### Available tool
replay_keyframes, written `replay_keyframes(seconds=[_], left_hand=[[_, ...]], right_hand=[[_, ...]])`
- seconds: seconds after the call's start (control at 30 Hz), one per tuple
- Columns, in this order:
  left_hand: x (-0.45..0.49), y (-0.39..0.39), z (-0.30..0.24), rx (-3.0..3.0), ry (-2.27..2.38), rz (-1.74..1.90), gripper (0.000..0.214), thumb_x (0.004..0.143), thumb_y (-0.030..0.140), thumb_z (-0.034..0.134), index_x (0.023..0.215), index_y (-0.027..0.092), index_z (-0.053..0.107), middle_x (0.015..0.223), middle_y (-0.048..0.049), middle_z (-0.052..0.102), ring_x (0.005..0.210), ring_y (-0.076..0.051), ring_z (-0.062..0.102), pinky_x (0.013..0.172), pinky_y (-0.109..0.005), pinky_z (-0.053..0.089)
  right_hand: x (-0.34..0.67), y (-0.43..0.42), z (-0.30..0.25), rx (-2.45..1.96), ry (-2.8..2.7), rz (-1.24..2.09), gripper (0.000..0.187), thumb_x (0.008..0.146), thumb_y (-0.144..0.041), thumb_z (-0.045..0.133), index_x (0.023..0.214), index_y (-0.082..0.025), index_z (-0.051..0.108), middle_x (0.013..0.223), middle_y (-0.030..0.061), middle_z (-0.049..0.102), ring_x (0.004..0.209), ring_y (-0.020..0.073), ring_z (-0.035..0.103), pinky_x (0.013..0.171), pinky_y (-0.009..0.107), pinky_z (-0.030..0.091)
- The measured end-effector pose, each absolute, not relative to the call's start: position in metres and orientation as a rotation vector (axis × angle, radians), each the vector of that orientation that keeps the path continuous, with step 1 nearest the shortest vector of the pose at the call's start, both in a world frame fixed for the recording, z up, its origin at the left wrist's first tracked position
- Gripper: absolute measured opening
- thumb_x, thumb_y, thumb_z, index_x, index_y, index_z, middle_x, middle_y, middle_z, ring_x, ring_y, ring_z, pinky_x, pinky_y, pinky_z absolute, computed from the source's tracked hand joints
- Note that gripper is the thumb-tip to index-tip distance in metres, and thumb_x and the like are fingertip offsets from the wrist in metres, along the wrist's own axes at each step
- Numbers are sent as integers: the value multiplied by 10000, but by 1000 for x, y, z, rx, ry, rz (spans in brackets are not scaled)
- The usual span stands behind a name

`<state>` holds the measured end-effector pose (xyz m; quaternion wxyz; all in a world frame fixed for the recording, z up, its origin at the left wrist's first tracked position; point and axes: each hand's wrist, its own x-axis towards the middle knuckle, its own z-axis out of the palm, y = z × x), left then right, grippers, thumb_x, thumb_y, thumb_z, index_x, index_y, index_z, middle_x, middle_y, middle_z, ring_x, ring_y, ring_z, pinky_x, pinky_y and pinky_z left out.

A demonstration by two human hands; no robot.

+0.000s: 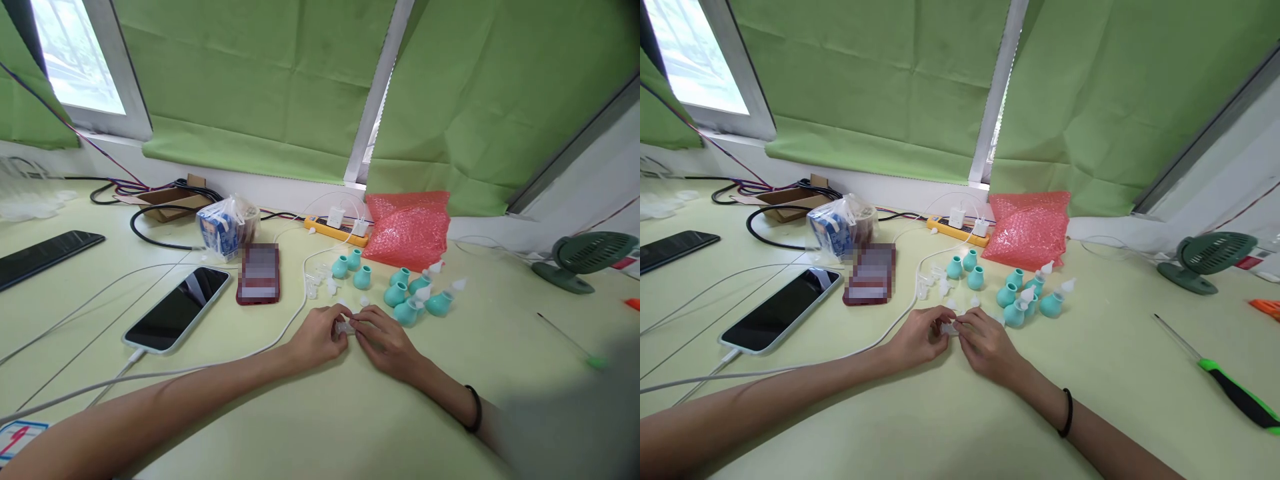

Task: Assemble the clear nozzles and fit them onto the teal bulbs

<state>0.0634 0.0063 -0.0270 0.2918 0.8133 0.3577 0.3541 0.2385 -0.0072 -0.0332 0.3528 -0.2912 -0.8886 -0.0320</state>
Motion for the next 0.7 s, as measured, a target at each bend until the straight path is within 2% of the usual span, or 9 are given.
replay_keyframes(seconds=[0.17,0.33,0.47,0.7], left_hand=[[63,8,-26,2132,955,963,322,606,92,491,917,156,541,717,-14,612,532,-102,535,540,-206,439],[62,8,-21,2027,910,1043,287,649,116,470,930,142,521,741,-23,599,617,-103,555,564,-192,468],[61,5,-17,1939,841,1082,269,631,124,500,896,139,542,744,-20,583,648,-107,548,590,-200,473],[62,3,-12,1888,853,902,316,639,207,554,932,95,589,779,-51,615,654,-131,565,582,-213,468]], right_hand=[[239,-7,-33,-778,-2239,-2,335,724,-63,497,1030,-195,518,862,75,594,824,196,522,692,371,468],[239,-6,-29,-852,-2112,15,332,708,-170,565,1036,-192,515,814,65,614,764,195,550,668,368,478],[237,-7,-28,-765,-2125,-36,239,699,-130,582,924,-204,550,746,42,617,706,177,557,672,367,475],[237,-10,-28,-699,-2103,-131,285,676,-67,591,921,-206,548,769,60,592,722,182,546,623,355,476]])
